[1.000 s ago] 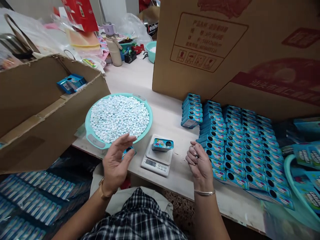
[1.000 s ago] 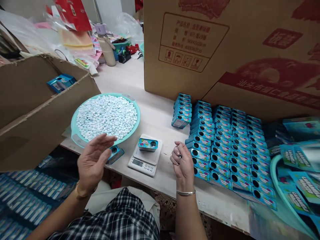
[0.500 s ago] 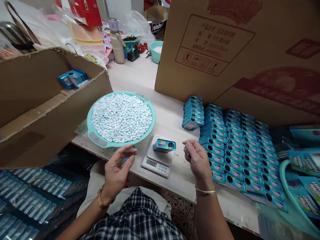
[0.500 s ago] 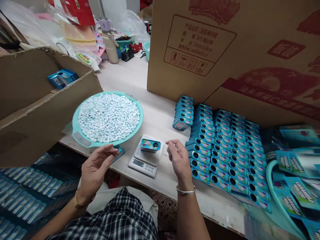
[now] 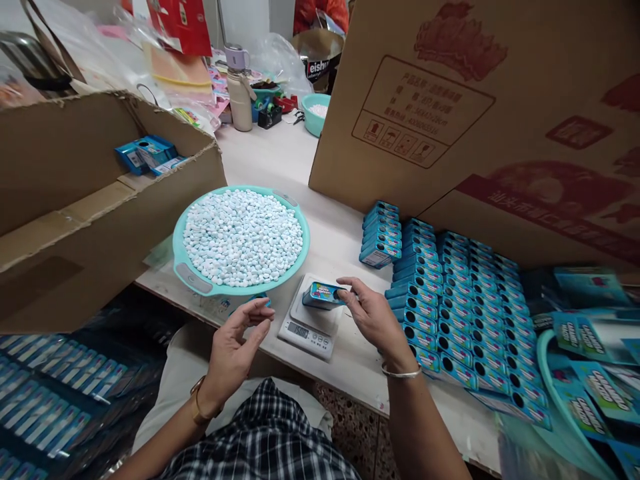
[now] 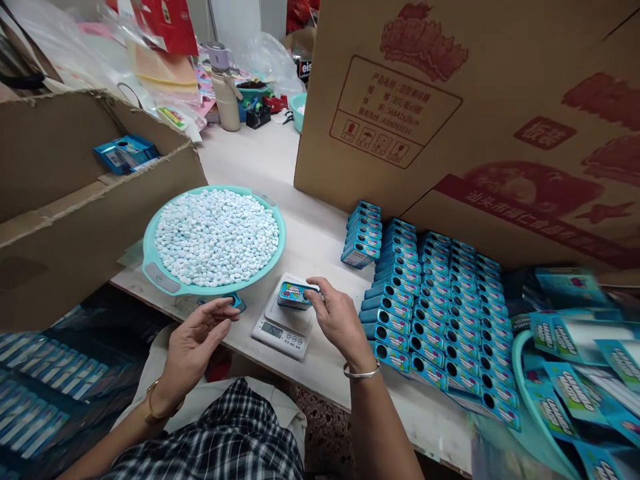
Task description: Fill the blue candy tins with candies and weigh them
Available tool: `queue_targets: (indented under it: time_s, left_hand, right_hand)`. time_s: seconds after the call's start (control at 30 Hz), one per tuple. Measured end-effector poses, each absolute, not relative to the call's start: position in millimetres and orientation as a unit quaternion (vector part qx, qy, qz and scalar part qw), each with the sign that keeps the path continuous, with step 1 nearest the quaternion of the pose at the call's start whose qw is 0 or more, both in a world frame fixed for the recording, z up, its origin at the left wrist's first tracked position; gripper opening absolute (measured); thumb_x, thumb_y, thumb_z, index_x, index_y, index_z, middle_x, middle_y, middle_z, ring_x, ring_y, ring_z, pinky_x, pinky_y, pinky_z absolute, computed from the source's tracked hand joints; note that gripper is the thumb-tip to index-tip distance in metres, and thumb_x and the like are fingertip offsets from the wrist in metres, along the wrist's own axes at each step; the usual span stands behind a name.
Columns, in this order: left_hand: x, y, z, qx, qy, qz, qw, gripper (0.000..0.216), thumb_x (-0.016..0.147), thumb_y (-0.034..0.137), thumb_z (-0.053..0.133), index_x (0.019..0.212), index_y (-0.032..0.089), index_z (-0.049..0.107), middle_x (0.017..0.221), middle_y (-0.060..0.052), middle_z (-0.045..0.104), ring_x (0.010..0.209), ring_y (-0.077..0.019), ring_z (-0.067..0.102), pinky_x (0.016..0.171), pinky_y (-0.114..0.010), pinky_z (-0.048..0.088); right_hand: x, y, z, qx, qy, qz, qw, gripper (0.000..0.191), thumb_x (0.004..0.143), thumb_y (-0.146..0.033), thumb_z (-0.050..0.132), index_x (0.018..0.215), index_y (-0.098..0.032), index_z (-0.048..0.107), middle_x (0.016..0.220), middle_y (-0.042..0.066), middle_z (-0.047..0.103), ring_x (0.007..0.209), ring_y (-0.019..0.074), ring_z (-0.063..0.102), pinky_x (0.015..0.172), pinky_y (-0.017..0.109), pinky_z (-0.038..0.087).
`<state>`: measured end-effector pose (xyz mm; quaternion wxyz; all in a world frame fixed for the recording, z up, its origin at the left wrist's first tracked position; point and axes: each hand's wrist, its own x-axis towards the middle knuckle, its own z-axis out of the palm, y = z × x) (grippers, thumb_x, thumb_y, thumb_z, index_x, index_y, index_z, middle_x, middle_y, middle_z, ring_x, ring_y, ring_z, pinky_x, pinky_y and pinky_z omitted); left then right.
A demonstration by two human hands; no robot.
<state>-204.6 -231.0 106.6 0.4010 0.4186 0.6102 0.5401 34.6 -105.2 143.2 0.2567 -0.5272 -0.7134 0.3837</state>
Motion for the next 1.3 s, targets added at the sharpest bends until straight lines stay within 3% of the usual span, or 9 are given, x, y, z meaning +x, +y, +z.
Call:
queue_targets:
  time_s: [0.2, 0.33, 0.47, 0.63, 0.73, 0.83, 1.0, 1.17, 1.3]
  left_hand:
    - [-205.2, -232.7, 106.0, 0.413, 0.614, 0.537, 0.406, 0.037, 0.089, 0.036, 0.062, 0.122, 0.019, 0.06, 0.105, -0.009, 0.069, 0.099, -0.0206, 0.066, 0.093, -0.036, 0.051]
    - [-204.4, -234.8, 107.2, 0.414, 0.611, 0.541, 0.405, 0.036, 0.09, 0.036, 0.061, 0.121, 0.019, 0.06, 0.105, -0.008, 0.069, 0.098, -0.0203, 0.066, 0.092, -0.034, 0.052]
    - [-204.0, -236.9, 105.7, 0.41, 0.608, 0.545, 0.407, 0.035, 0.089, 0.035, 0.062, 0.121, 0.021, 0.061, 0.105, -0.007, 0.069, 0.098, -0.0192, 0.066, 0.092, -0.032, 0.051]
    - [-204.5, -240.4, 104.1, 0.407, 0.601, 0.548, 0.416, 0.035, 0.09, 0.034, 0.062, 0.122, 0.022, 0.06, 0.106, -0.007, 0.069, 0.099, -0.0182, 0.066, 0.093, -0.031, 0.051]
    - [-204.6, -242.3, 103.6, 0.41, 0.6, 0.546, 0.418, 0.034, 0.09, 0.034, 0.062, 0.123, 0.023, 0.06, 0.107, -0.006, 0.068, 0.1, -0.0177, 0.066, 0.094, -0.03, 0.05]
    - [-204.8, -243.4, 103.3, 0.416, 0.604, 0.537, 0.417, 0.034, 0.091, 0.034, 0.061, 0.123, 0.023, 0.06, 0.107, -0.007, 0.068, 0.101, -0.0182, 0.066, 0.094, -0.03, 0.05]
    - [-205.7, -243.8, 102.0, 0.415, 0.608, 0.536, 0.414, 0.035, 0.091, 0.035, 0.061, 0.124, 0.023, 0.059, 0.106, -0.007, 0.069, 0.101, -0.0181, 0.065, 0.093, -0.03, 0.05]
    - [-206.4, -241.5, 99.9, 0.412, 0.61, 0.534, 0.416, 0.036, 0.091, 0.036, 0.061, 0.124, 0.023, 0.059, 0.106, -0.007, 0.069, 0.101, -0.0185, 0.065, 0.094, -0.031, 0.05]
    - [-207.3, -240.6, 98.6, 0.408, 0.609, 0.532, 0.424, 0.037, 0.09, 0.036, 0.061, 0.124, 0.021, 0.059, 0.107, -0.008, 0.068, 0.101, -0.0198, 0.065, 0.093, -0.032, 0.051]
  right_hand:
    - [29.1, -105.2, 146.3, -0.544, -0.77, 0.278, 0.186, 0.018, 0.093, -0.04, 0.052, 0.093, -0.025, 0.062, 0.059, -0.003, 0.057, 0.053, 0.0165, 0.046, 0.057, 0.027, 0.025]
    - [23.2, -104.7, 149.0, -0.523, -0.818, 0.205, 0.124, 0.022, 0.097, -0.039, 0.045, 0.09, -0.023, 0.059, 0.07, 0.001, 0.063, 0.063, 0.0182, 0.054, 0.06, 0.027, 0.027]
    - [22.6, -101.9, 149.5, -0.502, -0.837, 0.185, 0.115, 0.023, 0.098, -0.039, 0.043, 0.092, -0.023, 0.058, 0.079, 0.002, 0.066, 0.07, 0.018, 0.057, 0.064, 0.027, 0.031]
    - [24.2, -102.6, 148.1, -0.508, -0.826, 0.202, 0.137, 0.022, 0.097, -0.039, 0.045, 0.091, -0.023, 0.059, 0.072, 0.0, 0.063, 0.065, 0.0161, 0.053, 0.061, 0.027, 0.03]
    - [24.8, -102.8, 146.4, -0.511, -0.793, 0.263, 0.205, 0.023, 0.096, -0.04, 0.048, 0.086, -0.022, 0.059, 0.068, -0.002, 0.057, 0.061, 0.0135, 0.048, 0.061, 0.027, 0.03]
    - [27.2, -98.9, 141.2, -0.509, -0.69, 0.397, 0.328, 0.029, 0.091, -0.045, 0.055, 0.077, -0.02, 0.057, 0.064, -0.003, 0.05, 0.056, 0.01, 0.041, 0.055, 0.024, 0.031]
    - [40.8, -88.3, 131.2, -0.483, -0.346, 0.646, 0.48, 0.031, 0.08, -0.048, 0.068, 0.084, -0.02, 0.055, 0.057, -0.01, 0.033, 0.043, 0.0041, 0.018, 0.04, 0.019, 0.012]
    - [58.3, -88.9, 129.9, -0.45, -0.196, 0.734, 0.47, 0.028, 0.067, -0.022, 0.074, 0.087, -0.018, 0.055, 0.067, -0.007, 0.041, 0.044, 0.0022, 0.023, 0.037, 0.016, 0.014]
    - [59.4, -97.2, 132.0, -0.478, -0.31, 0.709, 0.415, 0.026, 0.077, -0.034, 0.07, 0.095, -0.019, 0.057, 0.066, -0.008, 0.04, 0.044, 0.0028, 0.018, 0.038, 0.017, 0.01]
